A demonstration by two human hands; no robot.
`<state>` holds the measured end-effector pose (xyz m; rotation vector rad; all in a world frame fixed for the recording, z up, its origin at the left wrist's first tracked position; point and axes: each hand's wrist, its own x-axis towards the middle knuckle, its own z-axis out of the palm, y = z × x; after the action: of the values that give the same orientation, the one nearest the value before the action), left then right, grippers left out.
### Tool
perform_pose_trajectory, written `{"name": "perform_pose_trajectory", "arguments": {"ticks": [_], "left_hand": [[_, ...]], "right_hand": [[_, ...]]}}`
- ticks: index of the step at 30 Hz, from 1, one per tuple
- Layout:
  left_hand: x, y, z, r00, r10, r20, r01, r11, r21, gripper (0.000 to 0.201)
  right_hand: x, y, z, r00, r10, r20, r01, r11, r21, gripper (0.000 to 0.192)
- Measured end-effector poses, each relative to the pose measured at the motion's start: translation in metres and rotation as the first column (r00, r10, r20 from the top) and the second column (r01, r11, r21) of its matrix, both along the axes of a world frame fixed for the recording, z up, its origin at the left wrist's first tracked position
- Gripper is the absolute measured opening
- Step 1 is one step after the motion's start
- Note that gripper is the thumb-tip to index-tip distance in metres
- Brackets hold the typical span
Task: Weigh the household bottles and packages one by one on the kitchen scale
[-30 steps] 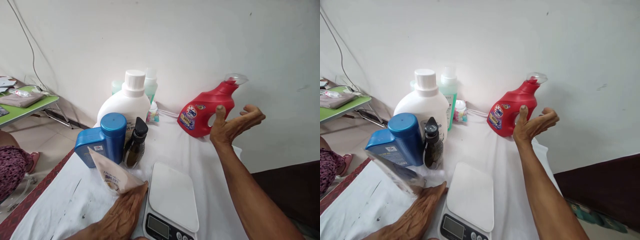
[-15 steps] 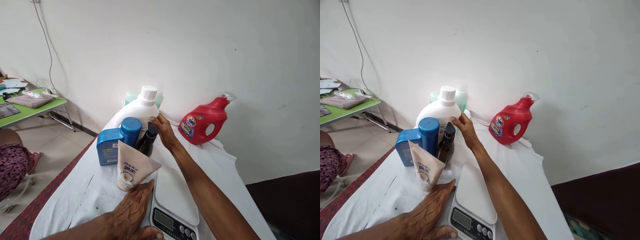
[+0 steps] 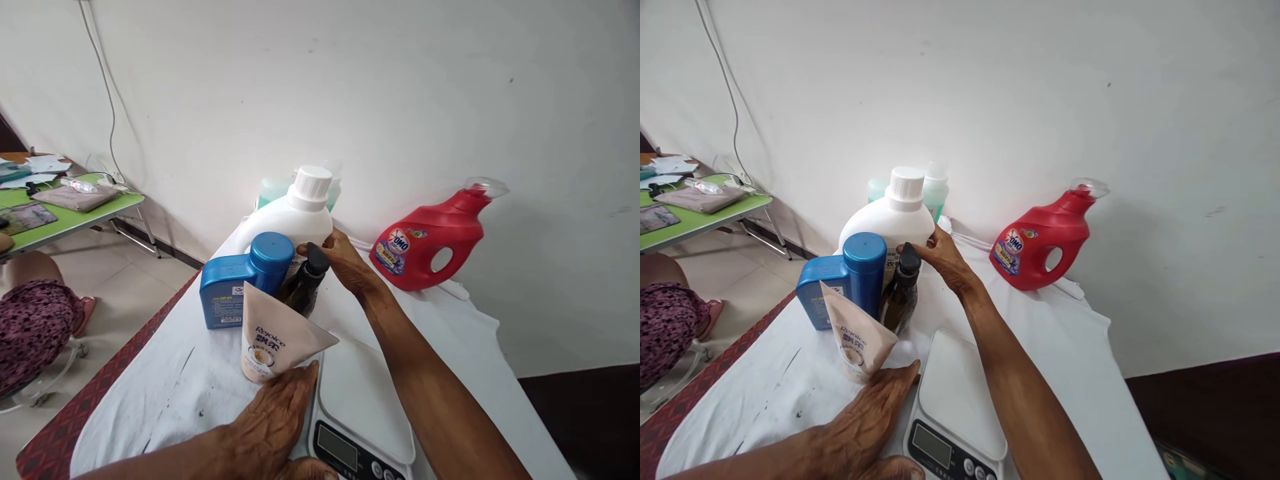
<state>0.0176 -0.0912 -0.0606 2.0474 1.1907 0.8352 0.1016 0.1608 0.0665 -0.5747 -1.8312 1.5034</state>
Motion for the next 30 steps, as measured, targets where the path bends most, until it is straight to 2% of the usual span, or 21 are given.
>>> {"name": "perform_pose_trajectory", "arguments": {"ticks": [6,10,14,21,24,28,30], "left_hand": [[0.0,0.0,0.002,1.0,0.006,0.019,-0.006,1.0,-0.001,0.111],[-0.001,0.0,0.005,1.0,-0.001,0.016,0.002,1.0,-0.023,0.114],[-0.002,-0.001,0.006,0.999,-0.011,0.033,0.013,0.999,-0.031,0.113],[-0.002,-0.002,-0.002,1.0,-0.016,-0.007,0.016,0.998,-0.058,0.111],[-0.002,-0.003,-0.001,1.0,-0.021,-0.021,0.02,0.999,-0.036,0.11],[-0.004,-0.005,0.0,0.999,-0.015,-0.045,0.014,1.0,-0.019,0.108],[-0.004,-0.006,-0.001,0.999,-0.01,-0.05,0.009,1.0,-0.019,0.107]], "right_hand": [[-0.006,-0.013,0.001,0.989,0.051,-0.138,-0.052,0.999,-0.006,0.076],[-0.005,-0.015,-0.005,0.982,-0.091,-0.163,0.087,0.996,-0.032,0.071],[0.008,-0.011,-0.011,0.95,-0.229,-0.212,0.229,0.973,-0.025,0.062],[0.058,-0.024,-0.012,0.895,-0.409,-0.179,0.418,0.908,0.015,0.058],[0.087,-0.035,-0.012,0.846,-0.5,-0.184,0.516,0.856,0.042,0.059],[0.129,-0.045,-0.014,0.764,-0.623,-0.168,0.633,0.774,0.006,0.06],[0.151,-0.047,-0.014,0.741,-0.651,-0.161,0.659,0.752,-0.007,0.058]]}}
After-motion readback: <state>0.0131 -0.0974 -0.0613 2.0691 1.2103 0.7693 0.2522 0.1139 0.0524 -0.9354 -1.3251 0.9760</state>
